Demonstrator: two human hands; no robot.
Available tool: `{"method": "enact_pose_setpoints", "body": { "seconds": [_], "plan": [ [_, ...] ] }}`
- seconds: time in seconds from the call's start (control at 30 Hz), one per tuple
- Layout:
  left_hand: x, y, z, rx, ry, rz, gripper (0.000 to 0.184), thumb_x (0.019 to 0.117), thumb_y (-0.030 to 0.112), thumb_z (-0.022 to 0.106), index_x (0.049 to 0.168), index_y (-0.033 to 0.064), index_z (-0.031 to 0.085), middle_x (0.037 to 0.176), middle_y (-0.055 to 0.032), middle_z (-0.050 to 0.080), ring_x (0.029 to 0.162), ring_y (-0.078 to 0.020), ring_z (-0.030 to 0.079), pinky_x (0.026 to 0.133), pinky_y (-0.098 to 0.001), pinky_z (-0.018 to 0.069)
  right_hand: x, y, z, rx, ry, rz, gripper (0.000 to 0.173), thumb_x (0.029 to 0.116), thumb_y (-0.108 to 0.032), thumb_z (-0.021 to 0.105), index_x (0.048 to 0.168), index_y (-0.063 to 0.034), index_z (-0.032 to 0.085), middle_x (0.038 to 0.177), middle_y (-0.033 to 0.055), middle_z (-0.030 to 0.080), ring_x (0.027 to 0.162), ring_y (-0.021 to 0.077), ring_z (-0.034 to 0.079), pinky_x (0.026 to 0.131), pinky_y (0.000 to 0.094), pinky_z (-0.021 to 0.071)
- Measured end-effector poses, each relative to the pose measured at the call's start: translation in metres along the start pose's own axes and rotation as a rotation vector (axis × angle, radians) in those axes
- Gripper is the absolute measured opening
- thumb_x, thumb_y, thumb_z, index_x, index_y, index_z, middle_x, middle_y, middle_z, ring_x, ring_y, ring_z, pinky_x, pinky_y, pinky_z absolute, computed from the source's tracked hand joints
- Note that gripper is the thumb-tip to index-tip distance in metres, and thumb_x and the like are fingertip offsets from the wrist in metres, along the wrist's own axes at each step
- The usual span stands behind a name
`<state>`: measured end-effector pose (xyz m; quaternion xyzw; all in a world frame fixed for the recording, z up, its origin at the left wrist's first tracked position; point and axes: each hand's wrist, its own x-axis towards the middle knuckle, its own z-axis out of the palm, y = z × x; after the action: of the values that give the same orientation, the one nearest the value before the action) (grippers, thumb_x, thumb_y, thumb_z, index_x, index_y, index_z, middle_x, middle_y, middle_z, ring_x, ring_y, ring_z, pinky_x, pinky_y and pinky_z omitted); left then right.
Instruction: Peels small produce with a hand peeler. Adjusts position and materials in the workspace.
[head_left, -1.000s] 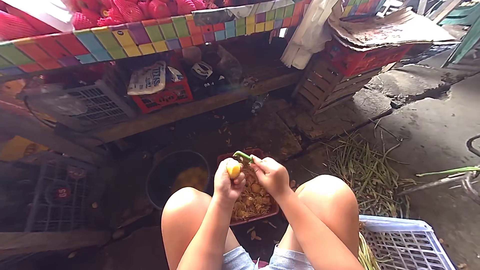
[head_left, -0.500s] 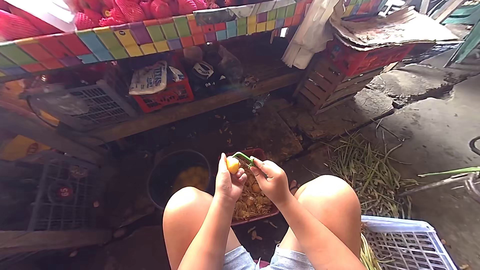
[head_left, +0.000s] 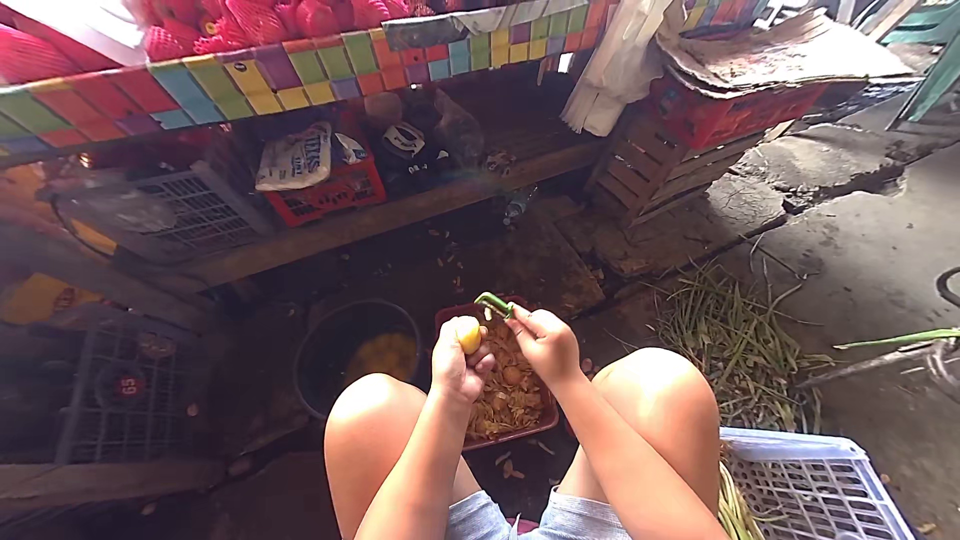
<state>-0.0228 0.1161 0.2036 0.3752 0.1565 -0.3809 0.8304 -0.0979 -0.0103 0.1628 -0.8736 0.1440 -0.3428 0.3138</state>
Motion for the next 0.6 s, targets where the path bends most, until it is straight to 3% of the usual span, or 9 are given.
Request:
{"method": "enact_pose_setpoints", "body": {
  "seconds": [0.1, 0.23, 0.3, 0.43, 0.53, 0.6],
  "plan": [
    [-0.001, 0.001, 0.001, -0.022, 0.027, 0.019, 0.043, 0.1127, 0.034, 0.024, 0.091, 0.0083, 0.050, 0.070, -0.0039, 0.059, 0.042, -0.0053, 0.045, 0.039, -0.0167, 0.0405, 0.003, 0.002, -0.001, 0.049, 0.021, 0.029, 0.026, 0.0976, -0.017, 0.064, 0.116, -0.0027, 0.078, 0.086, 0.0132, 0.074, 0.081, 0.0225, 0.071, 0.078, 0.0374, 0.0583],
    [0.001, 0.002, 0.007, -0.128, 0.096, 0.056, 0.046, 0.1134, 0.042, 0.019, 0.102, 0.0076, 0.049, 0.075, -0.0062, 0.060, 0.052, -0.0114, 0.059, 0.050, -0.0236, 0.0553, -0.005, -0.005, 0.004, 0.096, 0.022, -0.034, 0.027, 0.0978, -0.017, 0.064, 0.116, -0.0029, 0.078, 0.087, 0.0126, 0.074, 0.081, 0.0199, 0.071, 0.079, 0.0329, 0.0585],
    [0.004, 0.002, 0.007, -0.129, 0.089, 0.046, 0.052, 0.1114, 0.051, 0.016, 0.102, 0.0097, 0.047, 0.072, -0.0046, 0.057, 0.047, -0.0096, 0.054, 0.044, -0.0218, 0.0505, -0.007, -0.008, 0.005, 0.114, 0.012, -0.025, 0.028, 0.0985, -0.018, 0.064, 0.117, -0.0026, 0.077, 0.088, 0.0124, 0.074, 0.083, 0.0194, 0.071, 0.080, 0.0325, 0.0581],
    [0.007, 0.000, 0.005, -0.051, 0.063, -0.022, 0.068, 0.1054, 0.065, 0.012, 0.087, 0.0117, 0.050, 0.057, -0.0009, 0.047, 0.040, -0.0077, 0.042, 0.037, -0.0197, 0.0376, -0.015, -0.016, 0.006, 0.092, -0.044, -0.120, 0.029, 0.0991, -0.018, 0.062, 0.120, -0.0031, 0.076, 0.088, 0.0124, 0.073, 0.079, 0.0218, 0.071, 0.075, 0.0356, 0.0587],
    [0.007, -0.001, 0.006, -0.051, 0.048, -0.024, 0.058, 0.1089, 0.057, 0.019, 0.088, 0.0124, 0.050, 0.058, -0.0001, 0.046, 0.041, -0.0070, 0.045, 0.038, -0.0190, 0.0405, -0.016, -0.019, 0.007, 0.093, -0.039, -0.179, 0.029, 0.0990, -0.017, 0.062, 0.121, -0.0033, 0.076, 0.086, 0.0123, 0.072, 0.075, 0.0216, 0.070, 0.070, 0.0353, 0.0584],
    [0.009, -0.002, 0.004, -0.071, 0.031, -0.007, 0.051, 0.1112, 0.049, 0.023, 0.097, 0.0102, 0.053, 0.063, -0.0013, 0.051, 0.042, -0.0065, 0.044, 0.038, -0.0181, 0.0407, -0.014, -0.017, 0.007, 0.093, -0.007, -0.163, 0.028, 0.0986, -0.015, 0.062, 0.120, -0.0028, 0.076, 0.087, 0.0125, 0.073, 0.077, 0.0209, 0.070, 0.073, 0.0339, 0.0589]
  ]
}}
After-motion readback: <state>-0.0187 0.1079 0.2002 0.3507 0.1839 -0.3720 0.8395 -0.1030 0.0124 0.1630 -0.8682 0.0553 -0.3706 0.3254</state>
